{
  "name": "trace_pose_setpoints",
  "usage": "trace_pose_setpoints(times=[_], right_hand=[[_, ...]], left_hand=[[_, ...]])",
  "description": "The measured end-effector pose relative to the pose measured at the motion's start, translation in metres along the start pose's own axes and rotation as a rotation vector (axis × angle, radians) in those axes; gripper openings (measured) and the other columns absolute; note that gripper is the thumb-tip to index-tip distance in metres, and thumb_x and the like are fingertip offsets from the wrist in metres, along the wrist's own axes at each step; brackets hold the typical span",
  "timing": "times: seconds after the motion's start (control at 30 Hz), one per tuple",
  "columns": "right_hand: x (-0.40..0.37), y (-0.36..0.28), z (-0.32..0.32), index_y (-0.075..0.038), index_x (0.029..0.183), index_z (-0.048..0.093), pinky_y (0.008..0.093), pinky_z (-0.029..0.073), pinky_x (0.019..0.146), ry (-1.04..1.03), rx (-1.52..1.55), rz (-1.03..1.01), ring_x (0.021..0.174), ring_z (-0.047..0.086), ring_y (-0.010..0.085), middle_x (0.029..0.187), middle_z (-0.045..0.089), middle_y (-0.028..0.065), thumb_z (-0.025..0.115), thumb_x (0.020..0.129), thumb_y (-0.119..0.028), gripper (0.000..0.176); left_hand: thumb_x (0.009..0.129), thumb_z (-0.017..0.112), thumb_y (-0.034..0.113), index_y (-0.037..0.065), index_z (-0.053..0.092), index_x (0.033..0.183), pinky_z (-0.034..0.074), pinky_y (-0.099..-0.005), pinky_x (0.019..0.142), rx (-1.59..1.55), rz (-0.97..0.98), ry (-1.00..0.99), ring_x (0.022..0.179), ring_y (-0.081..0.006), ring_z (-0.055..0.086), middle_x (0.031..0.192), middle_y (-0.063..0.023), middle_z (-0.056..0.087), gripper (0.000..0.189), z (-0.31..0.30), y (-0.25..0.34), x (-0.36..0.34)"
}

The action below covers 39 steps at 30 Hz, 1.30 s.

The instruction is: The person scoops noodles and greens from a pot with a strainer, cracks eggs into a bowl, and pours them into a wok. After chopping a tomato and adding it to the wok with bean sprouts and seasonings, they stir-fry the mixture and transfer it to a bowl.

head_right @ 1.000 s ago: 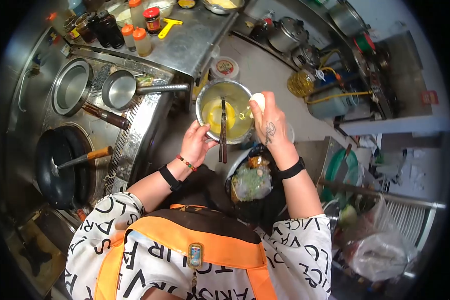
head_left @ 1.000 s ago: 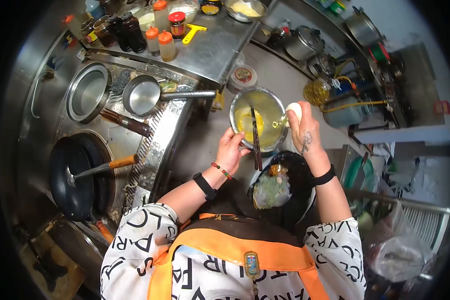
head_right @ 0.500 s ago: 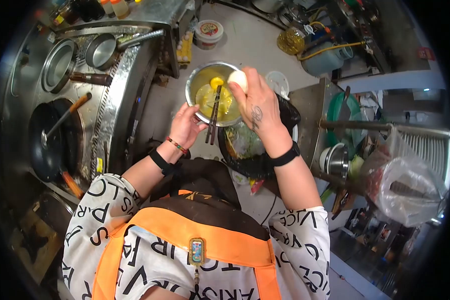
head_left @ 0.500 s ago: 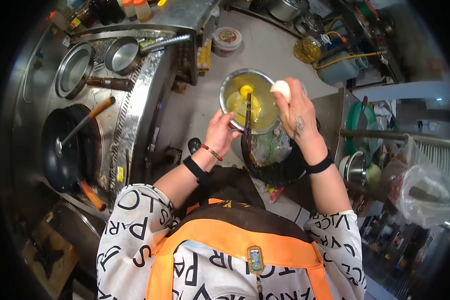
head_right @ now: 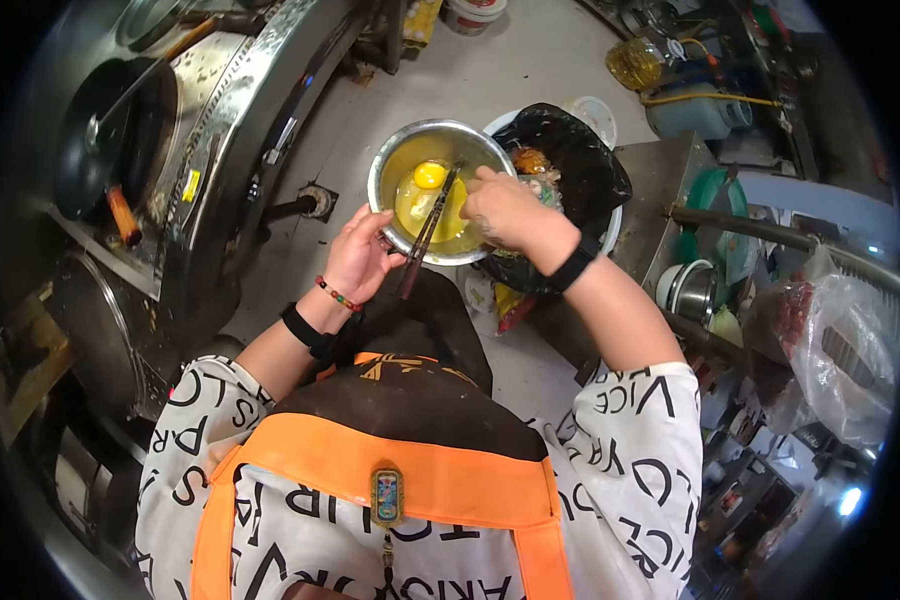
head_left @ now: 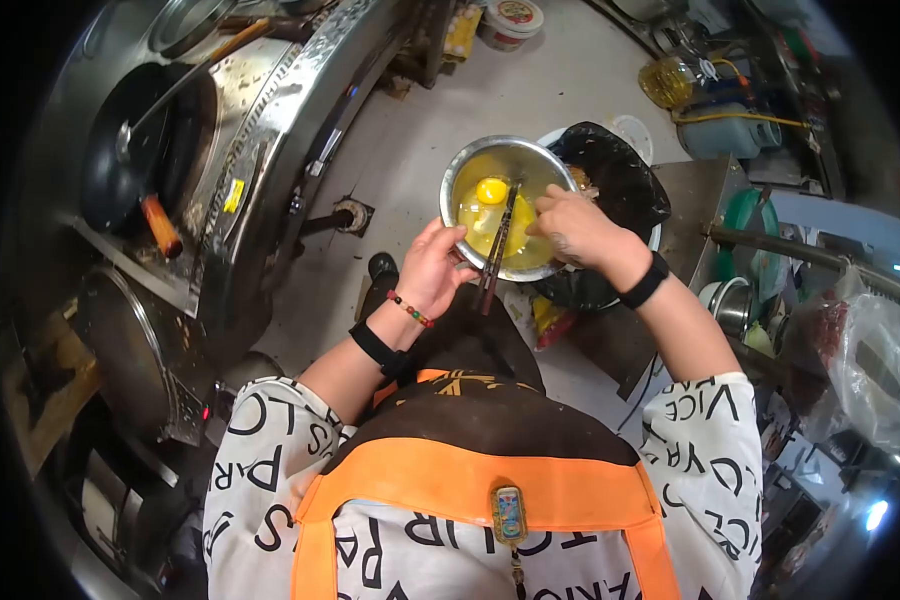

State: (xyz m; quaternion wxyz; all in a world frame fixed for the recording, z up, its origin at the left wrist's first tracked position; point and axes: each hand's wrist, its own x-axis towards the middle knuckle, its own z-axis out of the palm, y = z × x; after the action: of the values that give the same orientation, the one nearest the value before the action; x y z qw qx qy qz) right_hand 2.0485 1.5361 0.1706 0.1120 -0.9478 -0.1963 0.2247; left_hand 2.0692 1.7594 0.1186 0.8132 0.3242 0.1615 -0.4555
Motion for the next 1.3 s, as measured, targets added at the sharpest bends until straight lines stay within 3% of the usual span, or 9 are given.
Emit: trace_pose_setpoints(times=[0.17, 0.53, 0.6, 0.7, 0.83, 0.9, 1.03, 1.1, 1.3], right_hand=[[0.033, -0.022, 0.027, -0.012, 0.076, 0.067, 0.0372, 0.044, 0.077, -0.292, -0.235, -0.023, 0.095, 0.052, 0.0258, 0.088, 0.061, 0.008, 0.052, 0.072, -0.014, 0.016], [0.073, -0.058, 0.037, -0.02, 0.092, 0.069, 0.0365, 0.046, 0.074, -0.427, -0.214, -0.133, 0.092, 0.051, 0.0259, 0.09, 0.058, 0.0071, 0.054, 0.073, -0.014, 0.025], [0.075, -0.076, 0.009, -0.018, 0.074, 0.069, 0.0356, 0.044, 0.075, -0.44, -0.039, -0.13, 0.095, 0.052, 0.0254, 0.088, 0.061, 0.0059, 0.054, 0.07, -0.016, 0.015], [0.047, -0.08, -0.023, -0.012, 0.065, 0.065, 0.0379, 0.044, 0.076, -0.243, -0.093, -0.089, 0.087, 0.051, 0.0283, 0.08, 0.056, 0.0094, 0.062, 0.065, -0.016, 0.005], [-0.009, -0.046, -0.002, -0.008, 0.07, 0.065, 0.0365, 0.044, 0.078, -0.459, -0.243, 0.171, 0.093, 0.051, 0.0275, 0.087, 0.056, 0.0109, 0.062, 0.065, -0.016, 0.009], [-0.045, -0.022, 0.037, -0.007, 0.071, 0.065, 0.0376, 0.044, 0.08, -0.089, -0.589, 0.129, 0.096, 0.052, 0.0277, 0.094, 0.057, 0.0097, 0.062, 0.062, -0.014, 0.011], [-0.026, -0.037, 0.033, -0.008, 0.087, 0.066, 0.0368, 0.044, 0.08, -0.166, -0.286, 0.419, 0.1, 0.05, 0.0309, 0.106, 0.054, 0.0134, 0.055, 0.061, -0.002, 0.029], [-0.004, -0.077, 0.025, -0.008, 0.097, 0.064, 0.0374, 0.043, 0.085, 0.304, -0.163, 0.148, 0.101, 0.05, 0.0325, 0.106, 0.053, 0.0145, 0.052, 0.059, 0.005, 0.042], [0.06, -0.149, 0.013, -0.013, 0.093, 0.066, 0.0384, 0.04, 0.086, 0.237, -0.125, -0.027, 0.106, 0.045, 0.0279, 0.108, 0.051, 0.0094, 0.054, 0.063, -0.001, 0.034]], left_hand=[[0.089, 0.046, 0.013, 0.007, 0.048, 0.108, 0.05, -0.0414, 0.077, -0.063, 0.06, -0.014, 0.088, -0.0171, 0.059, 0.103, -0.0074, 0.057, 0.02, -0.023, -0.005, -0.02], [0.087, 0.049, 0.014, 0.006, 0.049, 0.103, 0.052, -0.0359, 0.07, -0.131, 0.108, 0.045, 0.082, -0.0133, 0.056, 0.094, -0.0041, 0.055, 0.018, -0.064, 0.011, -0.051], [0.087, 0.049, 0.014, 0.006, 0.049, 0.103, 0.052, -0.036, 0.07, -0.15, 0.102, 0.047, 0.081, -0.0131, 0.056, 0.093, -0.0037, 0.055, 0.018, -0.071, 0.012, -0.055], [0.088, 0.049, 0.014, 0.006, 0.049, 0.103, 0.052, -0.0367, 0.07, -0.106, 0.12, 0.058, 0.083, -0.0139, 0.056, 0.093, -0.0043, 0.056, 0.017, -0.086, 0.01, -0.058], [0.089, 0.046, 0.01, 0.004, 0.048, 0.11, 0.052, -0.0387, 0.075, -0.118, 0.133, 0.061, 0.087, -0.017, 0.06, 0.1, -0.0078, 0.058, 0.022, -0.096, 0.022, -0.064], [0.089, 0.045, 0.01, 0.004, 0.048, 0.111, 0.052, -0.0379, 0.076, -0.119, 0.162, 0.052, 0.088, -0.0172, 0.059, 0.103, -0.0087, 0.058, 0.023, -0.099, 0.029, -0.067], [0.088, 0.047, 0.013, 0.004, 0.05, 0.106, 0.052, -0.0379, 0.072, -0.122, 0.215, 0.074, 0.084, -0.0157, 0.058, 0.097, -0.0065, 0.057, 0.02, -0.101, 0.041, -0.076], [0.088, 0.047, 0.013, 0.004, 0.05, 0.105, 0.052, -0.0376, 0.071, -0.114, 0.22, 0.08, 0.084, -0.0157, 0.058, 0.097, -0.0066, 0.057, 0.02, -0.101, 0.044, -0.082], [0.088, 0.047, 0.012, 0.003, 0.05, 0.103, 0.053, -0.0365, 0.069, -0.074, 0.258, 0.109, 0.084, -0.016, 0.059, 0.096, -0.0073, 0.057, 0.018, -0.105, 0.05, -0.09]])
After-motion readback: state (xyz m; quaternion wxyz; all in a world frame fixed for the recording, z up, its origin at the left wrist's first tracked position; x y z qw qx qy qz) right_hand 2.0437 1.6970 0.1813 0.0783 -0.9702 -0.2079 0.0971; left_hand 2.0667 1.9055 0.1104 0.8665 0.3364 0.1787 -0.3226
